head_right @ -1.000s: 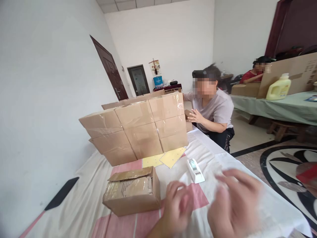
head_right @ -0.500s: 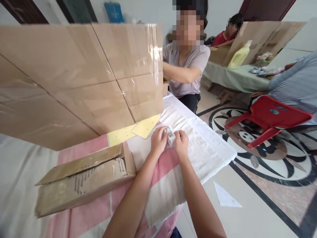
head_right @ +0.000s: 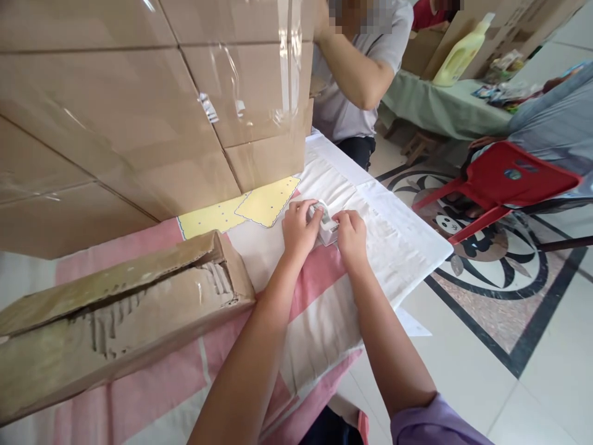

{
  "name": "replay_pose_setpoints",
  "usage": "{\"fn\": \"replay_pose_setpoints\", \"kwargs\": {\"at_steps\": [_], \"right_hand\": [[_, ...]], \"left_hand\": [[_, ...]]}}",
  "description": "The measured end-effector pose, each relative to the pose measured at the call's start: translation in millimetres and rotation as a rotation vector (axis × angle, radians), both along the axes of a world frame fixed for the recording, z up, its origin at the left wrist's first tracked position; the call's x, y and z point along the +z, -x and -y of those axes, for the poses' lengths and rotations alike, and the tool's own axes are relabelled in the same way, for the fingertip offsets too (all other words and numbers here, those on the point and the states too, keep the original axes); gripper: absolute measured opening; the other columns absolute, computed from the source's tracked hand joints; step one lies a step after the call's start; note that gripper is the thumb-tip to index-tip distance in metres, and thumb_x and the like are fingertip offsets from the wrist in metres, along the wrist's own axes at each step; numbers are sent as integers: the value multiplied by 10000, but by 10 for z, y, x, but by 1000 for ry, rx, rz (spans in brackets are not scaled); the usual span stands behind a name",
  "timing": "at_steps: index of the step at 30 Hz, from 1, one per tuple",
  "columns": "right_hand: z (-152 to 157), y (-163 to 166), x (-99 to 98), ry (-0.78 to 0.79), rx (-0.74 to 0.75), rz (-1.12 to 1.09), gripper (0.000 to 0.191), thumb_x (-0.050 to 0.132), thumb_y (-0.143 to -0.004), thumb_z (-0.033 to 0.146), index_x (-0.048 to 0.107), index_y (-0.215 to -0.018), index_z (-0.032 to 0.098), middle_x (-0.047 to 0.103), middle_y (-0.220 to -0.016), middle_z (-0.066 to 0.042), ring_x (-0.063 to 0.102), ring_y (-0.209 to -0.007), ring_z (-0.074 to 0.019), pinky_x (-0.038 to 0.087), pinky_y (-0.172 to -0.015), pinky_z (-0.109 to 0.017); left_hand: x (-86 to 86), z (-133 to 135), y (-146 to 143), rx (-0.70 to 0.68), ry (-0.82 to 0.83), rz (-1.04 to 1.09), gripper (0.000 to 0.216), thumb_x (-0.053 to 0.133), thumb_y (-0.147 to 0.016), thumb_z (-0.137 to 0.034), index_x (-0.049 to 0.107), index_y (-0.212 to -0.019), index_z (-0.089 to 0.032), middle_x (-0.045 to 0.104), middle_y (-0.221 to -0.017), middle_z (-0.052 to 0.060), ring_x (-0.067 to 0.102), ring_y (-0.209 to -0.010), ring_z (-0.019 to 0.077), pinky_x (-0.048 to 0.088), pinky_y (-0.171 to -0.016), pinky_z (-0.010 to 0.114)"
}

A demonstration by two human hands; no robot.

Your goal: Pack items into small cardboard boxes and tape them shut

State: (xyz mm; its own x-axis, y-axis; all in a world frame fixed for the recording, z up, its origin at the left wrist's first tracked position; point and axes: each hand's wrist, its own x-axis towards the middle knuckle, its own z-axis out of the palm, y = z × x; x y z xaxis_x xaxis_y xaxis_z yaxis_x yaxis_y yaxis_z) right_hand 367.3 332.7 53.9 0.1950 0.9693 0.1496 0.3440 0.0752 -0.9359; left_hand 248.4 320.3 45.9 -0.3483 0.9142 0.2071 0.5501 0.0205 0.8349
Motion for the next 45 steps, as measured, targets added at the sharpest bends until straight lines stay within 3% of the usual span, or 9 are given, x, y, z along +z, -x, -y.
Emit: {"fn": "replay_pose_setpoints", "kwargs": {"at_steps": [8,12,17,23,28,32,37,42,45], "right_hand": [[-53,-87,-4,78,-8,33,355,488,-834,424,659,-628,191,664,-980,-51,586,-921,-200,404,-850,-338],[-65,-127,-16,74,43,-20,357,506,-822,439,672,-620,195,674,-1035,-46,583,-1004,-209,410,-916,-338],[-12,-125,-4,98,63,-99,269,542,-772,404,724,-747,208,697,-1086,-44,582,-1066,-224,446,-878,-321],[10,-113,8,128,153,-115,292,528,-756,402,680,-622,192,664,-1281,-10,575,-1113,-207,426,-842,-290],[40,-100,45,130,145,-99,332,575,-772,495,693,-678,199,685,-1194,-33,588,-1085,-214,419,-858,-303],[62,-93,68,107,147,-85,303,598,-745,453,683,-623,188,667,-1258,-42,581,-1117,-223,423,-872,-301],[66,-97,56,108,154,-137,256,635,-651,413,684,-604,166,663,-1219,-81,595,-988,-214,431,-815,-309],[52,-96,68,74,147,-166,256,690,-622,396,632,-524,167,655,-1186,-96,590,-1081,-237,411,-926,-325],[57,-100,75,93,142,-190,255,698,-601,393,634,-510,164,656,-1164,-108,593,-1007,-231,421,-851,-320]], "left_hand": [[5,7,14,-11,28,-8,229,589,-996,-418,685,-1188,-339,619,-1252,30,592,-1181,229,426,-1041,380],[10,19,35,-55,70,15,274,579,-986,-479,653,-1210,-341,582,-1326,45,562,-1259,246,376,-1128,428],[-20,73,110,-229,116,-2,804,691,-823,-678,394,-1496,-352,411,-1527,106,394,-1458,295,230,-1238,502],[-85,143,125,-293,103,-146,1082,795,-699,-632,231,-1577,-349,335,-1566,130,362,-1475,337,262,-1220,509],[-158,139,112,-283,33,-231,1087,825,-689,-560,247,-1579,-325,352,-1545,138,397,-1440,343,312,-1190,487],[-182,128,125,-288,33,-226,1089,829,-680,-555,259,-1579,-327,363,-1542,129,419,-1421,343,314,-1188,495],[-180,138,114,-276,10,-241,1067,820,-680,-564,288,-1570,-314,390,-1515,131,420,-1425,333,325,-1183,475],[-175,136,90,-273,17,-239,1062,808,-673,-599,306,-1562,-307,410,-1504,124,439,-1408,330,323,-1183,477],[-164,132,81,-271,32,-232,1064,807,-669,-596,302,-1562,-313,402,-1517,129,420,-1428,331,311,-1190,486]]}}
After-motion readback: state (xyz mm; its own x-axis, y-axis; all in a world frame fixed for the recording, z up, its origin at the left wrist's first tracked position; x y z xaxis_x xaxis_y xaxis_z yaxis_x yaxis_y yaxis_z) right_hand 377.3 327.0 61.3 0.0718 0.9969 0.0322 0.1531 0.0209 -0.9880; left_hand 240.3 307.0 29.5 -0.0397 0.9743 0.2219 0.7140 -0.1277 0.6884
